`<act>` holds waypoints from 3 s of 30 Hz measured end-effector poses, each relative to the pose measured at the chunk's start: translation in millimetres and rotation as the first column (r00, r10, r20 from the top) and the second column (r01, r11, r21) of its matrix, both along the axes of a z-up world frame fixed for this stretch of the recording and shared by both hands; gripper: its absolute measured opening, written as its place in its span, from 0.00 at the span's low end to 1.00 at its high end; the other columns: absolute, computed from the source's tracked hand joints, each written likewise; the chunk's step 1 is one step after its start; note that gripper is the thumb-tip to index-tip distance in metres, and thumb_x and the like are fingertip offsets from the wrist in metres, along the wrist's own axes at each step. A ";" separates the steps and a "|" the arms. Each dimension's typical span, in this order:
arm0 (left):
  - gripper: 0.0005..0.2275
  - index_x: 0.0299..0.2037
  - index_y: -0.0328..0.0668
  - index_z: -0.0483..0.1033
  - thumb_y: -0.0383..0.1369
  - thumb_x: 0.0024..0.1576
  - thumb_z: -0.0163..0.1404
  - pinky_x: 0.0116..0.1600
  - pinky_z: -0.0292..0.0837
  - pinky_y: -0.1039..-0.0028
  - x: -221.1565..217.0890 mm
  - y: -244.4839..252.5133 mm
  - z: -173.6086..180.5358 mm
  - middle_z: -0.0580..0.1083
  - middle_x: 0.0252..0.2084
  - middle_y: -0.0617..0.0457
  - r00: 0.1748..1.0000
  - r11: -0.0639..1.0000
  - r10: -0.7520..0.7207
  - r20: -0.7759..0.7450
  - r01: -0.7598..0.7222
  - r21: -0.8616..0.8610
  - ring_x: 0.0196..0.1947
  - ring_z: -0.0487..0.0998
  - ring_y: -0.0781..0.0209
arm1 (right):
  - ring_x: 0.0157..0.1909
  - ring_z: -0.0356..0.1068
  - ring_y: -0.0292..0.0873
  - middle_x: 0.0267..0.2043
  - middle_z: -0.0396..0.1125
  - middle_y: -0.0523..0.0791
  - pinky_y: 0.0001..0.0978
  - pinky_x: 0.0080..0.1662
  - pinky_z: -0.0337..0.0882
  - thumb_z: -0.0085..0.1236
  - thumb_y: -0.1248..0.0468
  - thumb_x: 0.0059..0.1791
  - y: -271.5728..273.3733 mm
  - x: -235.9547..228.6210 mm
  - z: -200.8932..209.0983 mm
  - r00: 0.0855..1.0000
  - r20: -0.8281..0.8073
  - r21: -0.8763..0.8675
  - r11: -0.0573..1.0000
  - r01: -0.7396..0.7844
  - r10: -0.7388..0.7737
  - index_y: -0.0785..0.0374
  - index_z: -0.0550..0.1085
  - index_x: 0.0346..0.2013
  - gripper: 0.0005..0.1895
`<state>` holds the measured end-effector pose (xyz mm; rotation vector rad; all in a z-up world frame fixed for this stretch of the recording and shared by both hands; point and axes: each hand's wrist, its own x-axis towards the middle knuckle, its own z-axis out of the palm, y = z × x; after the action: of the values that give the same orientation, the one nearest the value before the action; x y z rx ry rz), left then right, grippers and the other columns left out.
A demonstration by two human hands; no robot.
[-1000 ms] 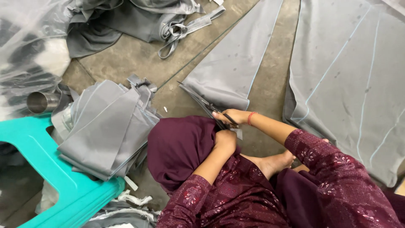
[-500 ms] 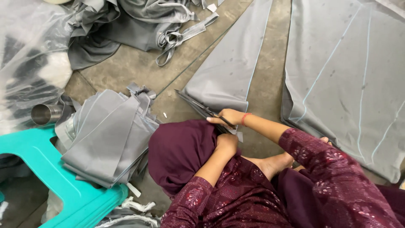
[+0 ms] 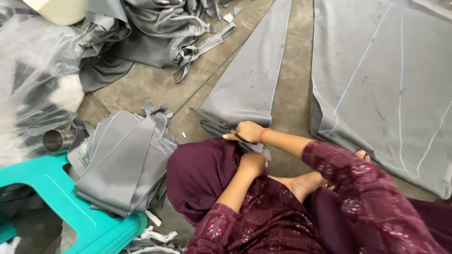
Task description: The person sits on the floor and uses large shears to cut a large piece of gray fabric along marked lines. They cut out triangular and rectangular pieces, stacking the cut pieces on a nearby stool and discarding scraps.
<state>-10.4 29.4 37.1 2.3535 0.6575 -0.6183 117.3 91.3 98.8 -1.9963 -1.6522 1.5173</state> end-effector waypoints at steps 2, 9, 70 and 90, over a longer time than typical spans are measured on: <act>0.07 0.35 0.45 0.84 0.33 0.53 0.53 0.44 0.77 0.58 -8.5 3.9 41.3 0.81 0.37 0.45 0.995 0.994 0.059 0.076 -0.052 -0.093 0.39 0.83 0.46 | 0.29 0.69 0.58 0.24 0.69 0.58 0.49 0.39 0.69 0.42 0.28 0.49 -18.1 23.8 17.9 0.993 0.033 0.048 0.993 -0.113 0.111 0.68 0.76 0.21 0.43; 0.12 0.34 0.44 0.83 0.43 0.50 0.60 0.44 0.77 0.64 -31.1 28.1 95.4 0.81 0.35 0.48 0.946 0.920 0.127 0.297 -0.001 -0.392 0.37 0.82 0.51 | 0.41 0.74 0.60 0.35 0.74 0.55 0.52 0.47 0.72 0.47 0.29 0.46 -166.6 165.7 127.0 0.896 0.301 -0.335 0.916 -0.220 0.326 0.62 0.80 0.32 0.38; 0.42 0.73 0.63 0.59 0.67 0.47 0.48 0.71 0.31 0.24 27.0 232.2 44.3 0.50 0.79 0.50 0.913 0.824 -0.277 0.299 0.065 0.563 0.80 0.42 0.43 | 0.24 0.61 0.35 0.21 0.61 0.40 0.31 0.29 0.65 0.42 0.41 0.57 -334.9 214.8 11.6 0.742 -0.390 -0.247 0.838 0.487 -0.546 0.65 0.74 0.28 0.32; 0.44 0.75 0.68 0.57 0.71 0.48 0.48 0.69 0.27 0.23 180.2 210.3 10.1 0.43 0.81 0.53 0.929 0.846 -0.178 0.325 -0.024 0.532 0.80 0.36 0.43 | 0.26 0.64 0.38 0.27 0.61 0.39 0.34 0.32 0.68 0.36 0.26 0.43 -117.2 278.9 10.5 0.288 -0.487 -0.703 0.566 0.431 -0.825 0.53 0.68 0.35 0.35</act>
<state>169.7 239.7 47.2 2.9160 0.6148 -0.0032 396.2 -26.0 109.3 -1.3755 -0.0218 2.0034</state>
